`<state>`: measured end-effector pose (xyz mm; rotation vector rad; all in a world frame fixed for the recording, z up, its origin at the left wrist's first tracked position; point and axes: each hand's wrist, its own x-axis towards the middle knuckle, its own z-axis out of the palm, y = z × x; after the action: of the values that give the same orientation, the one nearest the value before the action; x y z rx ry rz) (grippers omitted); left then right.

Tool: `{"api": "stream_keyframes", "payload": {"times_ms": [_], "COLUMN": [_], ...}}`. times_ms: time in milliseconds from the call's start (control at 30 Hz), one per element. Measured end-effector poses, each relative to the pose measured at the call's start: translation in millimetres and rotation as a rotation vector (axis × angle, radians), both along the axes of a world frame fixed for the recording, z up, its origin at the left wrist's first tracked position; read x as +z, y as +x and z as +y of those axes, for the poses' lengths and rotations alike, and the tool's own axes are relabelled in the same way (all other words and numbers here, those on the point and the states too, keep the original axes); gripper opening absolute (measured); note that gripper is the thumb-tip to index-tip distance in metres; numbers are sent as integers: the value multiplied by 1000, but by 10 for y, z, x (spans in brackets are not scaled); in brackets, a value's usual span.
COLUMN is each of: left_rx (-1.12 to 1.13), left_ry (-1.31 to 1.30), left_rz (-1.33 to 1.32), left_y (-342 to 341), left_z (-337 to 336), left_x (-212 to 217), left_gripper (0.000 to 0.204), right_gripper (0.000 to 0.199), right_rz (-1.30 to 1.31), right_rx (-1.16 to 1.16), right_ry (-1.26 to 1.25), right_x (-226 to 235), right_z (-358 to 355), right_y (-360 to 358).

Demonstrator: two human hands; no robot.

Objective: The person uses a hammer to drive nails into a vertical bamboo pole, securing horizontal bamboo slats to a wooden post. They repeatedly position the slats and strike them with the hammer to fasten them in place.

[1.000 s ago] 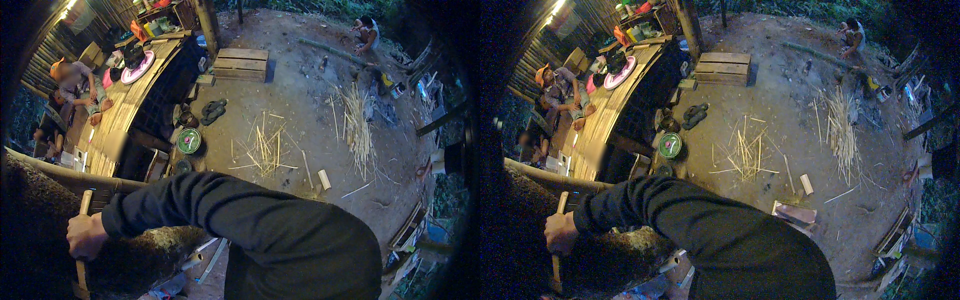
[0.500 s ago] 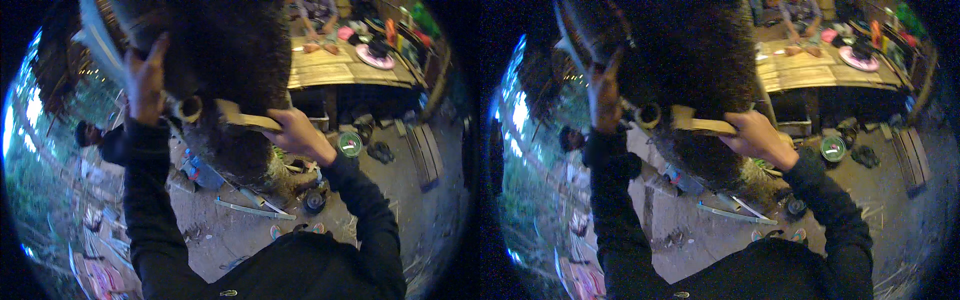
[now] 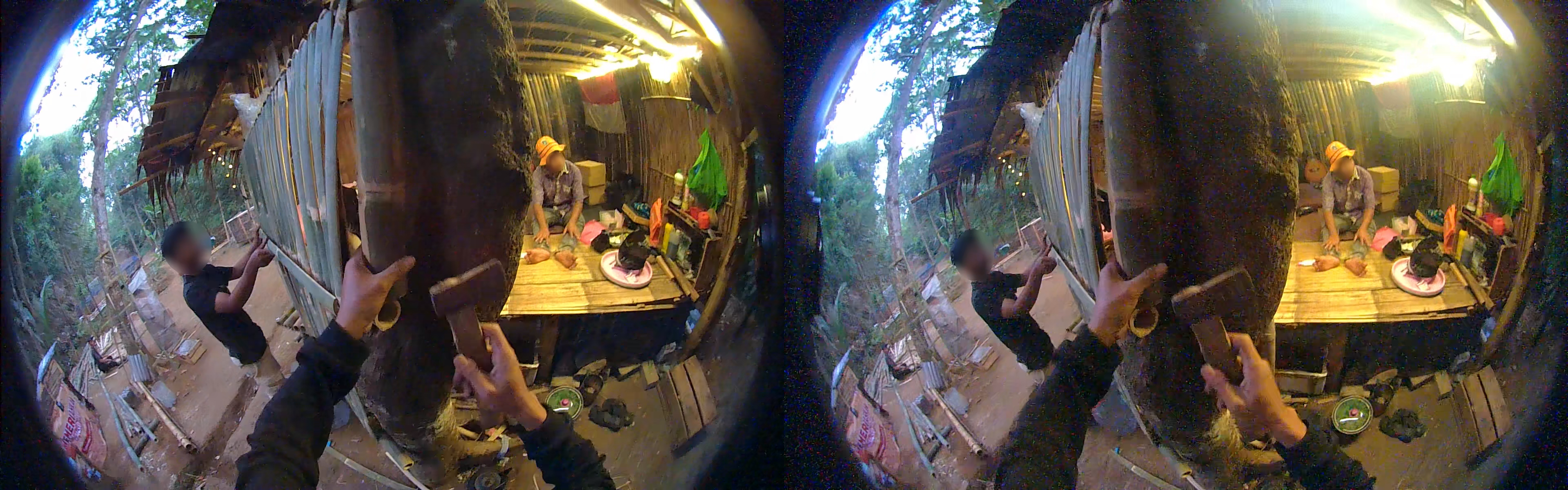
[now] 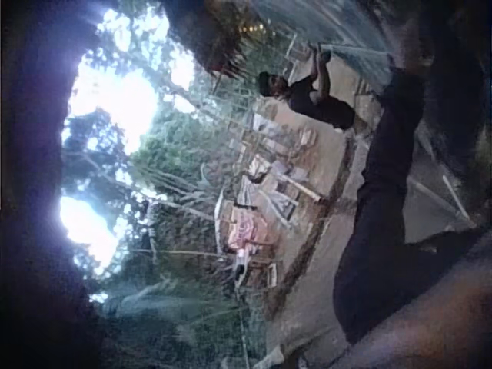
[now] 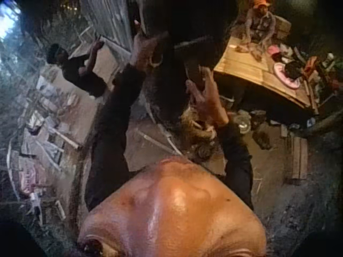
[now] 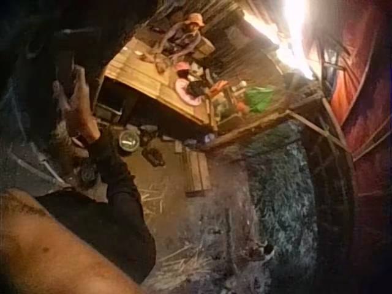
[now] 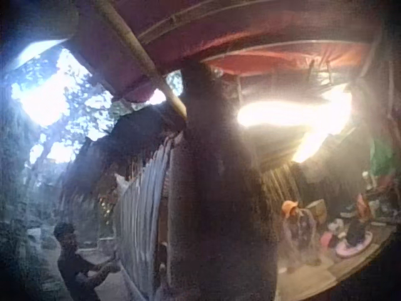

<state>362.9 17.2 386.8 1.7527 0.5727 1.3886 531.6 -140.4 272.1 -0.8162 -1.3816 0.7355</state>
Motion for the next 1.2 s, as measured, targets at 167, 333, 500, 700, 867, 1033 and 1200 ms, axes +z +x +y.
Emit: {"api": "stream_keyframes", "payload": {"times_ms": [167, 333, 500, 700, 867, 1033, 1200], "left_rx": [116, 149, 109, 127, -26, -160, -334], "left_ry": [70, 205, 69, 23, 55, 49, 88], "left_rz": [48, -2, -6, 42, -3, -64, -132], "left_y": [-61, -65, -20, 8, -73, -93, -27], "left_z": [30, 150, 33, -32, 15, 115, 148], "left_x": [-84, -152, -141, -58, 69, 58, 24], "left_gripper": [44, 39, 35, 43, 48, 46, 49], "right_gripper": [32, 44, 48, 40, 47, 40, 39], "right_rz": [-151, -160, -103, -174, -143, -245, -203], "right_rx": [-343, -457, -464, -431, -452, -217, -566], "right_ry": [375, 544, 508, 307, 235, 186, 103], "right_x": [860, 1893, 1747, 1281, 1652, 2176, 2947], "right_z": [298, 597, 677, 428, 97, -91, -318], "right_y": [53, 242, 396, 350, 173, 270, -171]}}
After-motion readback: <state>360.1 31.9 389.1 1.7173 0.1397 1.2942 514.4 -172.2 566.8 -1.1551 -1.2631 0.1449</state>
